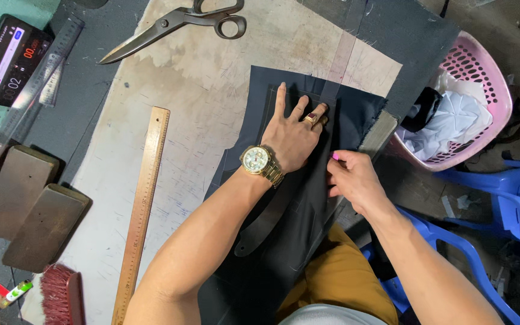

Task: The person marks lines on dark blue fabric using a ruler and a piece of tailor's chalk, then picks up and aligns a second piece of black fabric against the marked piece on a workspace.

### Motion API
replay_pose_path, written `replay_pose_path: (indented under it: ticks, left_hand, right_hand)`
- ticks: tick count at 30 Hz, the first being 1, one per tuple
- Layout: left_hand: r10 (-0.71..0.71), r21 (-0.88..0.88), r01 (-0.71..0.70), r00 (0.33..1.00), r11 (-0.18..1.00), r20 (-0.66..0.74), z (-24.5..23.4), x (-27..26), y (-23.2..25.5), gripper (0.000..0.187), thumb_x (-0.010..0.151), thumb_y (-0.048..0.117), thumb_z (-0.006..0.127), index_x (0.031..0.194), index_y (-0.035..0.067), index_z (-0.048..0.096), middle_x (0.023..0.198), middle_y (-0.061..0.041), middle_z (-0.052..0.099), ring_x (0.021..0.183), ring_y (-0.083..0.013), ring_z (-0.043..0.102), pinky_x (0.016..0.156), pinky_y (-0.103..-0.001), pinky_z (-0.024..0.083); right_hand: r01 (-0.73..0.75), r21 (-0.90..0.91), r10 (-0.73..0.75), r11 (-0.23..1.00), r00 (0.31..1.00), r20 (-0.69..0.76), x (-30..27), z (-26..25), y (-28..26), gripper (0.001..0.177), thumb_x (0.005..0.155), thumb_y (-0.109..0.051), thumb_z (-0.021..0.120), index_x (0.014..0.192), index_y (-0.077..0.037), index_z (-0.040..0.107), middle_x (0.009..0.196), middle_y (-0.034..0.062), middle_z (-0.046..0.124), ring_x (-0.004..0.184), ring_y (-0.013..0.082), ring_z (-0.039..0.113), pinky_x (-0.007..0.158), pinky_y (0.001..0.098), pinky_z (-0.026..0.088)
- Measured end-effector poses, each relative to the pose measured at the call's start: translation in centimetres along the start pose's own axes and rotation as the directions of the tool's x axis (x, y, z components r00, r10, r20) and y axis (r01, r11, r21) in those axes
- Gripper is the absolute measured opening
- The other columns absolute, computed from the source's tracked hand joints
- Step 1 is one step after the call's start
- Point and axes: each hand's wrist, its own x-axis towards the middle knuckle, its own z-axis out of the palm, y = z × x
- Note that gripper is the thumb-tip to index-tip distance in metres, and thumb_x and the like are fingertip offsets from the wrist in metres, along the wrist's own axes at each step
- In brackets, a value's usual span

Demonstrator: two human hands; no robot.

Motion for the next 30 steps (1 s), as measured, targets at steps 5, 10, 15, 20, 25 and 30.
replay_pose_path:
  ticks: [5,10,15,20,25,30]
  left_hand:
    - [0.014,-0.014,-0.014,1.000,1.000,0.007,-0.2,-0.1,0.0,0.071,0.089,0.017,0.069,0.155,0.011,0.042,0.169,-0.005,0.029,0.153,-0.0429,0.025,0.114,-0.084,-0.009]
    - [0.009,-0.009,-0.009,1.000,1.000,0.009,-0.2,-0.3,0.0,0.066,0.091,0.014,0.065,0.153,0.011,0.044,0.169,-0.005,0.028,0.153,-0.0428,0.024,0.114,-0.084,-0.009]
    - [0.016,0.010,-0.016,1.000,1.000,0.001,0.0,-0.2,0.0,0.064,0.091,0.012,0.066,0.152,0.010,0.047,0.169,-0.005,0.029,0.153,-0.0432,0.024,0.114,-0.084,-0.008]
    - [-0.014,-0.009,0.014,1.000,1.000,-0.011,1.2,0.2,0.1,0.082,0.085,0.024,0.077,0.157,0.010,0.039,0.169,-0.007,0.028,0.155,-0.0412,0.022,0.116,-0.082,-0.011]
    - [-0.126,-0.001,0.138,0.901,0.990,-0.415,5.4,-3.6,2.8,0.047,0.092,0.022,0.072,0.136,0.011,0.058,0.138,-0.012,0.047,0.128,-0.0357,0.043,0.102,-0.064,0.023]
    - [-0.509,-0.279,0.426,0.728,0.861,-0.459,9.5,-7.4,8.0,0.040,0.082,0.036,0.081,0.110,0.012,0.064,0.100,-0.009,0.063,0.095,-0.0287,0.062,0.070,-0.039,0.050]
  right_hand:
    - [-0.065,0.092,0.063,0.994,0.998,0.028,-2.4,0.5,0.2,0.032,0.101,-0.007,0.053,0.124,0.011,0.065,0.080,0.0228,0.061,0.061,0.0328,0.067,0.047,0.0561,0.060]
    - [-0.069,0.043,0.068,0.997,0.997,0.039,-3.2,0.8,0.5,0.030,0.100,-0.006,0.053,0.120,0.011,0.067,0.077,0.0256,0.064,0.056,0.0345,0.067,0.046,0.0558,0.060]
    - [0.012,-0.116,-0.005,0.993,0.998,0.057,-3.8,1.0,0.5,0.026,0.097,-0.010,0.057,0.112,0.005,0.071,0.069,0.0195,0.067,0.046,0.0329,0.069,0.041,0.0508,0.059]
    - [-0.035,0.027,0.037,0.999,0.998,-0.057,-7.4,-0.9,-3.0,0.038,0.107,-0.023,0.055,0.131,0.005,0.064,0.108,0.0357,0.065,0.091,0.0421,0.072,0.058,0.0528,0.064]
    - [0.262,0.211,-0.231,0.942,0.960,-0.161,-7.6,-5.3,-0.2,0.034,0.114,-0.017,0.043,0.125,0.015,0.049,0.106,0.0370,0.067,0.084,0.0385,0.072,0.057,0.0423,0.062]
    - [0.119,0.366,-0.195,0.923,0.964,0.179,-8.4,-4.6,1.0,0.025,0.106,-0.010,0.047,0.114,0.012,0.055,0.112,0.0433,0.069,0.084,0.0502,0.076,0.051,0.0522,0.065]
